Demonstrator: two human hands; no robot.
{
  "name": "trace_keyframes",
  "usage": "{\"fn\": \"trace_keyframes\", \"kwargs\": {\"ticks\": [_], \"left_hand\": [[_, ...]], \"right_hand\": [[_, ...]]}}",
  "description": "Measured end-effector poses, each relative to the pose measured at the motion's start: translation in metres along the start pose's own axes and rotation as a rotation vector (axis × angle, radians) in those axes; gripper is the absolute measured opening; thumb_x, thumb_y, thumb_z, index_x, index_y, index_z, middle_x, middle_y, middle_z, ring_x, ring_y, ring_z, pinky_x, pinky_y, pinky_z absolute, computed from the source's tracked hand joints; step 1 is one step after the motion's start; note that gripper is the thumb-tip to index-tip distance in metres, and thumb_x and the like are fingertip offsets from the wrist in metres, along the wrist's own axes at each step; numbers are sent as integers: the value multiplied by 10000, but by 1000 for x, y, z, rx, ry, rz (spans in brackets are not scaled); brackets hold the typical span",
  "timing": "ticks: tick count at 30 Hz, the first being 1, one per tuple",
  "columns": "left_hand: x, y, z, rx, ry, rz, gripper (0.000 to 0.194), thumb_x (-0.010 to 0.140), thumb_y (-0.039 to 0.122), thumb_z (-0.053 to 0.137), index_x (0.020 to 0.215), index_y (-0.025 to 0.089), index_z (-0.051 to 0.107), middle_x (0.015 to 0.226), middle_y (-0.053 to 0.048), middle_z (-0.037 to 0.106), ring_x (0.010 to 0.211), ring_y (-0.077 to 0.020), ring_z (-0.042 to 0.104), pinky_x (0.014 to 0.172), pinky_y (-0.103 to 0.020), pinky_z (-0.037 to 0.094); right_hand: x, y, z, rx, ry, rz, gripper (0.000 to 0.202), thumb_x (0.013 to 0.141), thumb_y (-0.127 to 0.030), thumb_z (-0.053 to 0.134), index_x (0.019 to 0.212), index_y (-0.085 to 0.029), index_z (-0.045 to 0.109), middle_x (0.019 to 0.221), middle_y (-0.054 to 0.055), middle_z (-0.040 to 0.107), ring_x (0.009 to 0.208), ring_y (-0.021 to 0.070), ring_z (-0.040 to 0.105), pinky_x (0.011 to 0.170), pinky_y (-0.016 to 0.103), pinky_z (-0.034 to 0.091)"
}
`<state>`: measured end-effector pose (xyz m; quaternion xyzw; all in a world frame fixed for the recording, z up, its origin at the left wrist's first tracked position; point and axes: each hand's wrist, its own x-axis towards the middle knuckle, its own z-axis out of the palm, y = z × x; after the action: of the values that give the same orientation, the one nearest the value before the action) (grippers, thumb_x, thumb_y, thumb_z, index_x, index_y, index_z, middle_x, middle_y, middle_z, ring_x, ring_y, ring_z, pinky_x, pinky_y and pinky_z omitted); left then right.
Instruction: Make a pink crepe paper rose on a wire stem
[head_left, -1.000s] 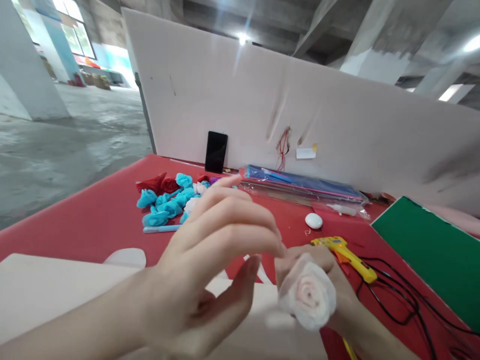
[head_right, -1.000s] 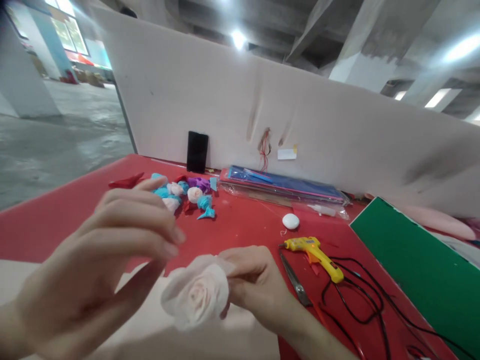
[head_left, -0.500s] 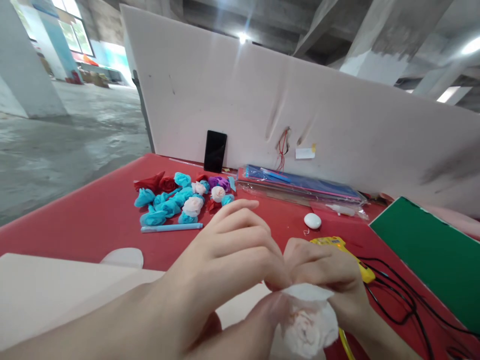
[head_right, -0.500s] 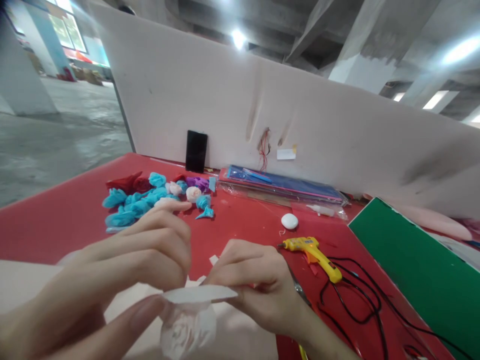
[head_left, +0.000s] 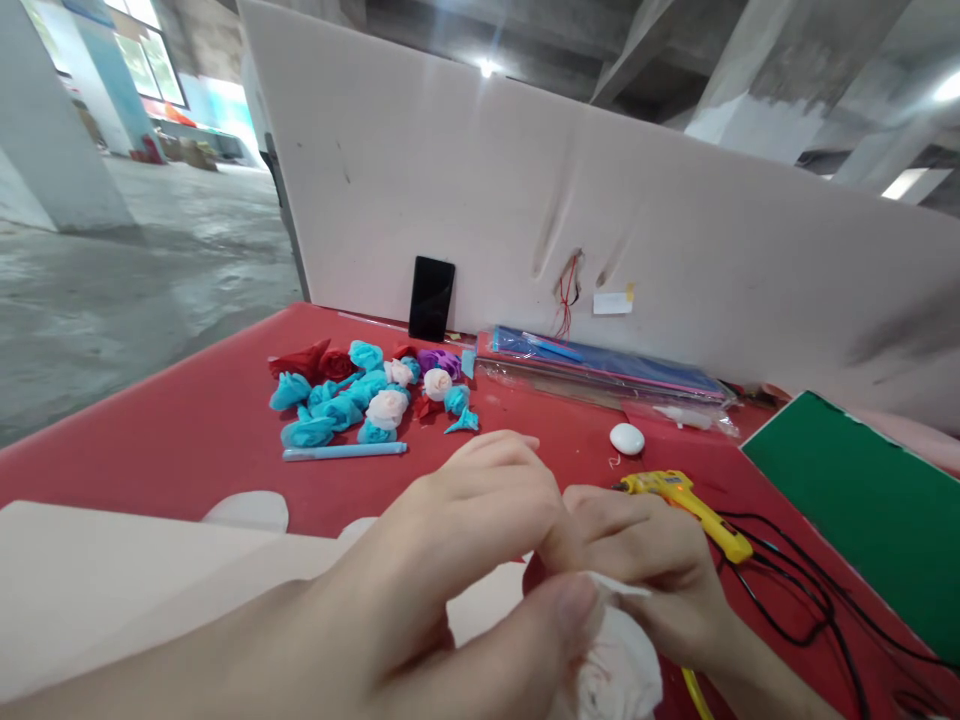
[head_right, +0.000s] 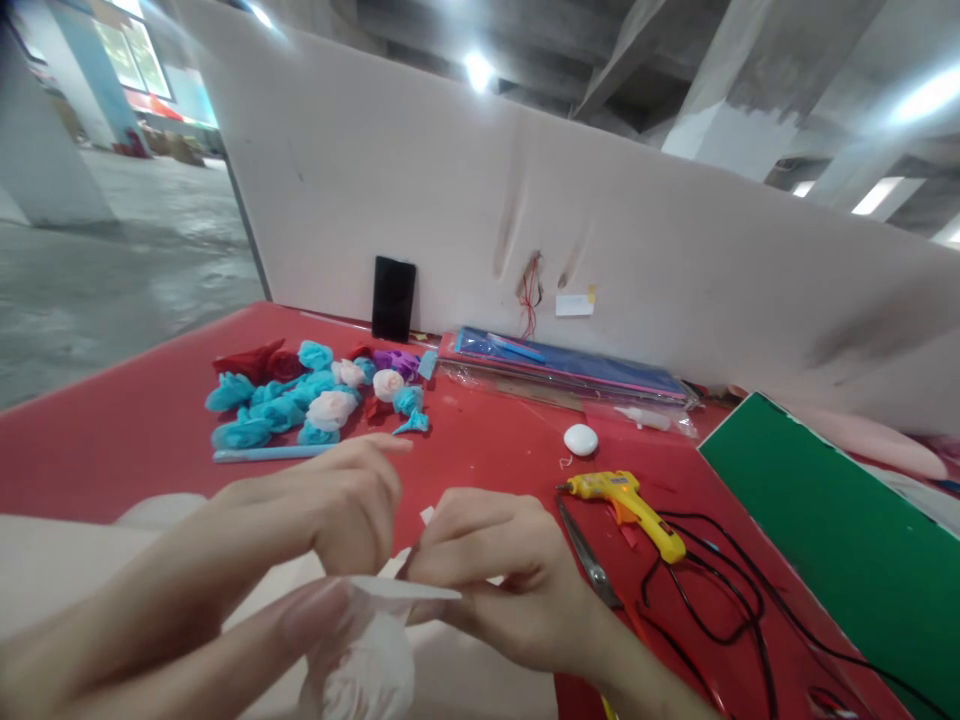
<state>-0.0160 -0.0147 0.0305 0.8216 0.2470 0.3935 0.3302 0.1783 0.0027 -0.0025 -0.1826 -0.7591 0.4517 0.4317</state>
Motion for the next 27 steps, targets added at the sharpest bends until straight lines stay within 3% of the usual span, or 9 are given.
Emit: {"fn": "trace_keyframes", "kwargs": {"ticks": [7, 19, 23, 27], "left_hand": [[1, -1, -4, -31, -43, -50, 183, 898, 306, 418, 759, 227, 509, 725, 15, 500, 637, -124, 510, 586, -217, 469], [8, 4, 1, -276, -78, -76, 269, 853, 144, 399, 591, 202, 374, 609, 47, 413, 558, -87, 442, 509, -160, 420], [7, 1, -2, -190, -24, -99, 277, 888, 244, 413, 613, 202, 413, 620, 47, 423, 552, -85, 444, 484, -168, 396], [3, 2, -7, -119, 10, -165, 235, 914, 301, 405, 699, 220, 453, 659, 59, 453, 591, -77, 466, 526, -160, 401]], "right_hand": [[0, 0, 1, -4, -29, -6, 223, 849, -352, 549, 894, -267, 751, 640, 69, 620, 636, 174, 566, 606, 307, 458], [2, -1, 2, 71, -85, 1, 215, 849, -271, 562, 994, -308, 717, 692, 64, 617, 696, 167, 578, 678, 304, 473], [2, -2, 2, 52, -55, -2, 190, 836, -304, 581, 944, -290, 736, 665, 63, 621, 661, 158, 564, 633, 281, 471], [4, 2, 4, 75, -14, -109, 154, 800, -279, 634, 866, -205, 752, 653, 72, 621, 637, 148, 559, 599, 256, 466]]}}
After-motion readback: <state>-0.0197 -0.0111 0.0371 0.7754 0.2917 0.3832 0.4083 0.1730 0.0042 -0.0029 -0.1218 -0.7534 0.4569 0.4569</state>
